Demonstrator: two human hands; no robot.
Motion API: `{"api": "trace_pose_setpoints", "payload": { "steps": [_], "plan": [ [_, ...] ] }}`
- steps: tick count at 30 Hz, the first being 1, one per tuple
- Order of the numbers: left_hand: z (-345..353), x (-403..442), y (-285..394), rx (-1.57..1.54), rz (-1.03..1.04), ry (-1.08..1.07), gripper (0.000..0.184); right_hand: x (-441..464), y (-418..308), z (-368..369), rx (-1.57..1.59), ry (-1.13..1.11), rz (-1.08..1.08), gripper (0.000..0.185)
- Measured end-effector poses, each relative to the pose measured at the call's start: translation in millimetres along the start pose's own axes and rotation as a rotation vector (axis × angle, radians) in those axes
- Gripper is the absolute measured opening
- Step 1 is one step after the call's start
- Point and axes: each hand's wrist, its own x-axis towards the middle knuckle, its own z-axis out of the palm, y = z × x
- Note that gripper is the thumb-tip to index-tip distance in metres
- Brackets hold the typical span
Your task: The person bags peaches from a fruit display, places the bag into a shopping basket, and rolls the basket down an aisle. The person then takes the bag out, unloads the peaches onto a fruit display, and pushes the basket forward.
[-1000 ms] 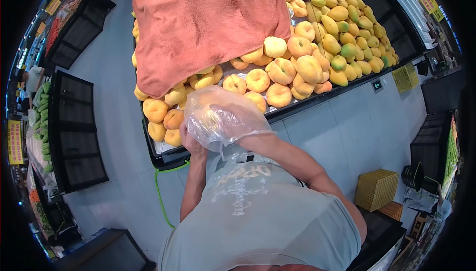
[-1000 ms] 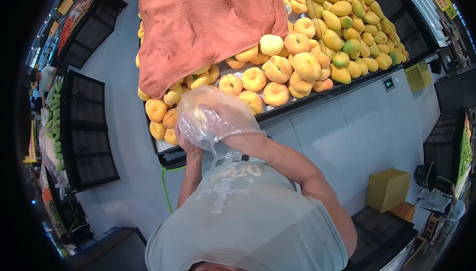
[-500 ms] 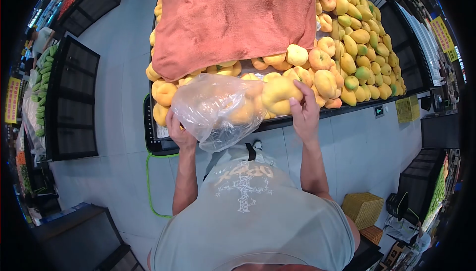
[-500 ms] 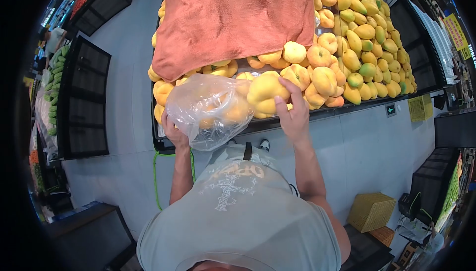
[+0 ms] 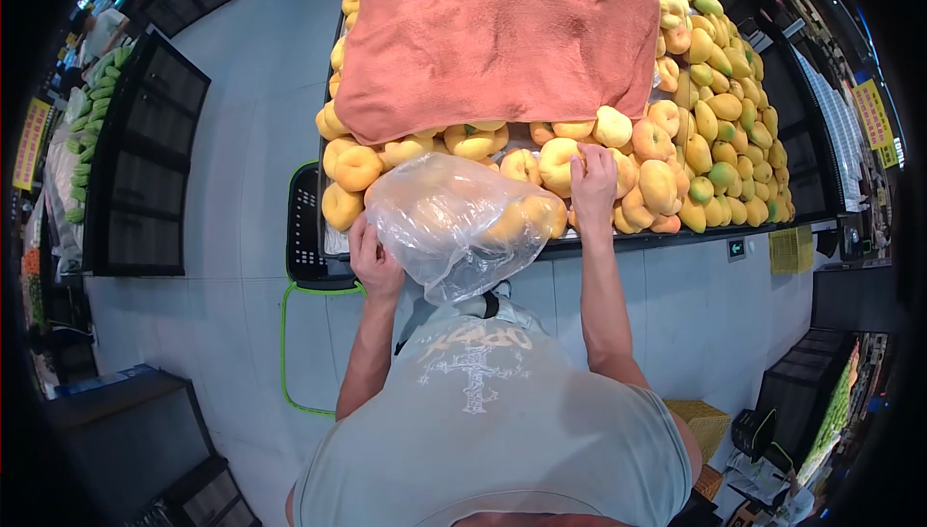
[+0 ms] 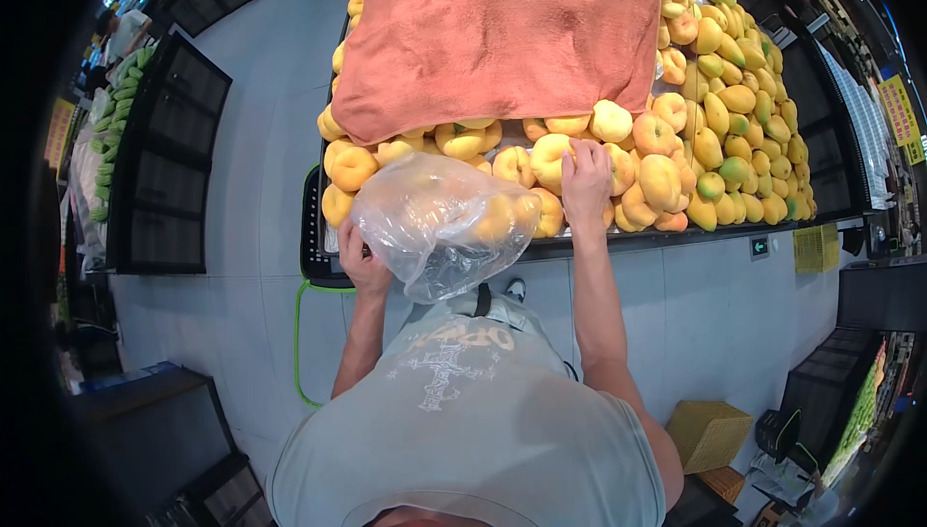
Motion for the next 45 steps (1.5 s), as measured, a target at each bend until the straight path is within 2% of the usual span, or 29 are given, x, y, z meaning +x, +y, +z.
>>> {"api": "trace_pose_setpoints", "payload": {
  "steps": [1, 2, 5, 8, 10, 12, 13, 15, 16, 18, 22, 24, 25, 27, 28, 29, 30, 31, 32, 33, 35, 36, 38, 39, 40, 41, 42, 43, 45],
  "plan": [
    [-0.3, -0.9, 3.7, 0.000, 0.044, -0.002, 0.031, 0.2, -0.4, -1.8, -0.143, 0.058, -0.036, 0.022],
    [-0.4, -3.9, 4.8, 0.008, 0.052, -0.023, 0.029, -0.5, -0.2, -2.4, -0.136, 0.002, 0.031, 0.021],
    [4.8, -15.2, 12.1, -0.062, -0.035, -0.019, 0.027, -7.1, 2.4, -6.4, -0.215, 0.018, -0.022, 0.024],
    [4.0, -27.1, 0.2, -0.083, -0.022, -0.062, 0.025, -21.7, -36.1, -42.8, 0.011, 0.060, 0.015, 0.030],
    [0.0, -26.9, 5.4, -0.115, -0.040, -0.066, 0.024, -24.8, -65.5, -74.9, 0.222, -0.036, 0.018, 0.038],
    [-1.1, -23.3, 12.6, -0.152, 0.109, -0.122, 0.023, -34.6, -71.3, -92.9, 0.428, -0.159, -0.046, 0.051],
    [-1.8, -20.9, 15.4, -0.127, 0.092, -0.099, 0.023, -34.0, -87.5, -99.8, 0.447, -0.187, -0.064, 0.051],
    [-3.5, -17.0, 24.8, -0.207, 0.181, -0.084, 0.023, -32.9, -122.7, -116.8, 0.303, -0.453, -0.160, 0.065],
    [-5.5, -15.9, 29.5, -0.189, 0.163, -0.064, 0.023, -35.7, -127.9, -118.6, 0.312, -0.478, -0.179, 0.065],
    [-6.2, -18.0, 35.1, -0.193, 0.162, -0.038, 0.022, -40.1, -129.7, -119.0, 0.255, -0.689, -0.301, 0.076],
    [-8.9, -37.9, 42.2, -0.195, 0.056, 0.132, 0.024, -51.6, -132.2, -115.1, 0.279, -0.825, -0.468, 0.074],
    [-22.6, -48.4, 54.9, -0.168, 0.003, 0.180, 0.023, -61.0, -141.3, -111.1, 0.275, -0.791, -0.491, 0.052],
    [-29.3, -54.8, 59.7, -0.163, -0.044, 0.206, 0.023, -68.3, -135.1, -104.4, 0.290, -0.803, -0.517, 0.052],
    [-41.9, -78.5, 49.3, -0.049, 0.034, 0.230, 0.027, -88.8, -127.7, -83.1, 0.468, -0.754, -0.494, 0.029],
    [-49.2, -91.2, 55.3, -0.005, -0.085, 0.200, 0.038, -95.8, -130.2, -76.8, 0.555, -0.734, -0.485, 0.019],
    [-52.9, -104.4, 63.3, 0.037, -0.205, 0.174, 0.050, -102.2, -132.7, -73.5, 0.579, -0.745, -0.503, 0.019],
    [-53.9, -119.1, 70.0, 0.065, -0.206, 0.192, 0.050, -111.8, -131.2, -69.7, 0.670, -0.813, -0.467, 0.019],
    [-54.3, -136.3, 73.7, 0.230, -0.221, 0.188, 0.064, -124.5, -128.8, -65.1, 0.760, -0.883, -0.429, 0.019],
    [-57.0, -154.9, 74.7, 0.395, -0.238, 0.184, 0.079, -144.3, -125.1, -52.5, 0.797, -0.855, -0.457, 0.014],
    [-63.1, -177.8, 74.9, 0.422, -0.252, 0.202, 0.079, -165.0, -126.3, -45.6, 0.820, -0.877, -0.472, 0.014],
    [-75.3, -222.2, 69.0, 0.361, -0.526, 0.072, 0.087, -200.9, -134.6, -32.9, 0.905, -1.066, -0.297, 0.013],
    [-72.8, -242.5, 66.6, 0.381, -0.545, 0.090, 0.087, -211.4, -136.9, -30.9, 0.938, -1.159, -0.245, 0.016],
    [-63.0, -272.8, 68.8, 0.021, -0.813, 0.124, 0.078, -236.5, -127.7, -12.3, 1.004, -1.282, -0.257, 0.020],
    [-59.5, -278.3, 78.5, 0.026, -0.825, 0.141, 0.078, -247.1, -122.5, -7.4, 1.044, -1.369, -0.254, 0.026],
    [-58.7, -281.9, 90.0, -0.350, -1.004, 0.205, 0.075, -257.3, -121.6, -8.4, 1.044, -1.390, -0.262, 0.026],
    [-59.1, -286.4, 97.0, -0.740, -1.156, 0.270, 0.073, -268.6, -121.9, -10.5, 1.047, -1.520, -0.252, 0.032],
    [-57.4, -288.3, 95.4, -0.738, -1.161, 0.292, 0.073, -276.5, -122.3, -12.1, 1.046, -1.651, -0.241, 0.040],
    [-54.2, -285.8, 88.6, -0.829, -1.207, 0.376, 0.073, -275.0, -130.3, -14.6, 1.044, -1.671, -0.249, 0.040],
    [-54.0, -278.4, 81.4, -0.932, -1.256, 0.461, 0.073, -268.1, -144.8, -17.9, 0.765, -1.636, -0.646, 0.044]
  ]
}}
